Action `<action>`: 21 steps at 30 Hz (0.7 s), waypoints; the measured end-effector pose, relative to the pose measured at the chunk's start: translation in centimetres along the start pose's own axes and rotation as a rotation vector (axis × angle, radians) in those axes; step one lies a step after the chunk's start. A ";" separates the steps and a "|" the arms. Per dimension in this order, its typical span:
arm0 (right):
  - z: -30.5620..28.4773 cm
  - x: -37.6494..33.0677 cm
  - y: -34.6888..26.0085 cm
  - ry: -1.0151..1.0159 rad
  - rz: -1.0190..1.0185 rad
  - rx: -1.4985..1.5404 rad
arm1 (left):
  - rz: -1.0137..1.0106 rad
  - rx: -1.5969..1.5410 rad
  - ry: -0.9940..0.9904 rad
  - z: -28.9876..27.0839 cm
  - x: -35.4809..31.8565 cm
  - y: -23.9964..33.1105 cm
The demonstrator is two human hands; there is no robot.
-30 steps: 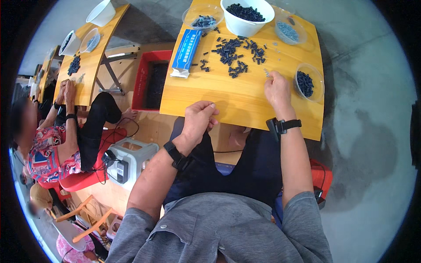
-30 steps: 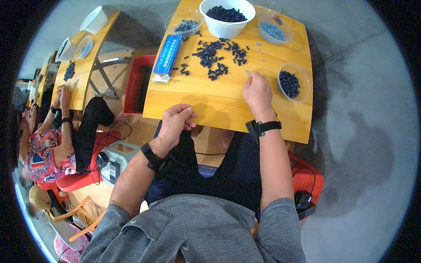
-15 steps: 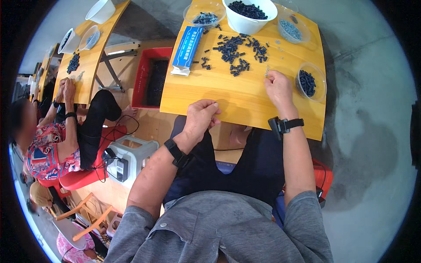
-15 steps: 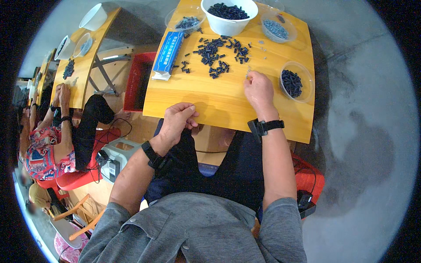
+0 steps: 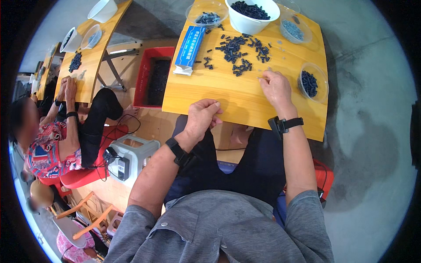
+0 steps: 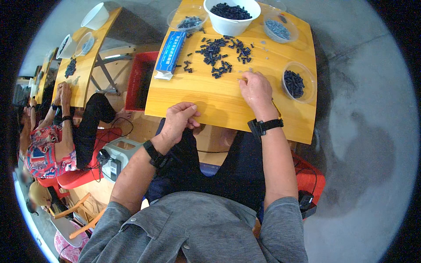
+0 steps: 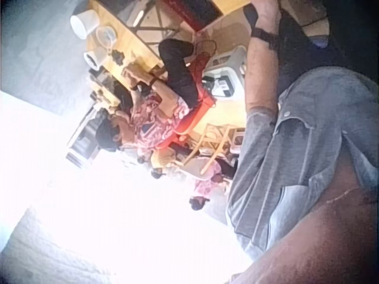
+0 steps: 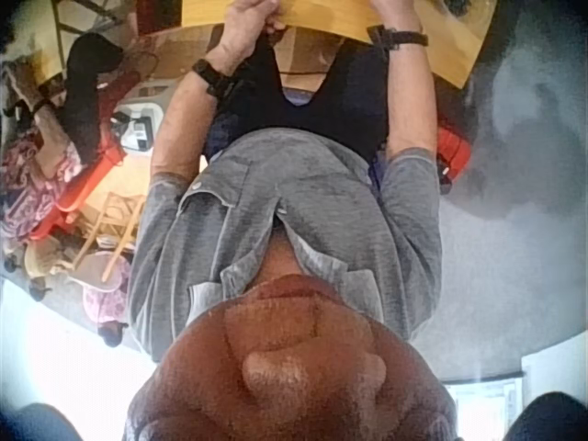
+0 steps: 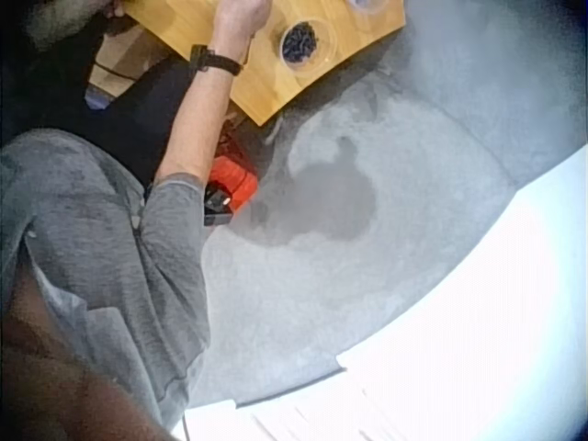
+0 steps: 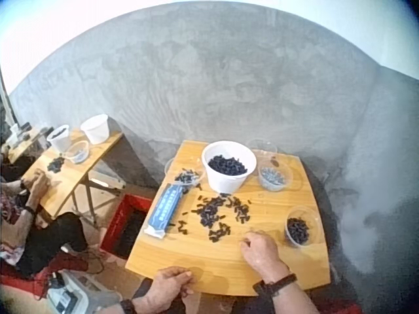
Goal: Assembling small plastic components by hand in a manufacturing environment.
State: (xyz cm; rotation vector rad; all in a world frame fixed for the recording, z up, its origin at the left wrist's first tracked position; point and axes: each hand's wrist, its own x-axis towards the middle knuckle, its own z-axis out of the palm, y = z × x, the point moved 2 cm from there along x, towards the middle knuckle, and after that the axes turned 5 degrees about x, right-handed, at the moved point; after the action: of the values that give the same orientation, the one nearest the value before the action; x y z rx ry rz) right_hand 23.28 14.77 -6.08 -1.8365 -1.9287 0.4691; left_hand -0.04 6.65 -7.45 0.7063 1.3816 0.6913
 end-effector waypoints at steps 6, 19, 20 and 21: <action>0.4 -0.3 -0.3 0.047 -0.138 0.020 | 0.006 0.010 -0.027 0.0 0.1 0.0; 0.8 -1.5 -1.6 0.065 -0.109 0.369 | 0.237 0.003 -0.110 0.4 -1.5 1.2; 0.6 -1.8 -2.3 -0.010 0.051 0.573 | 0.234 0.004 -0.100 0.3 -2.0 1.6; 0.3 -2.2 -2.7 -0.081 0.215 0.768 | 0.242 -0.032 -0.128 0.6 -2.5 2.1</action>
State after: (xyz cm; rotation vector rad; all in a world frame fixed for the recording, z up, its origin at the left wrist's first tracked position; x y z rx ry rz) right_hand 20.89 12.45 -5.04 -1.5048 -1.3058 1.1749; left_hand 0.36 5.96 -4.20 0.8861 1.1765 0.8415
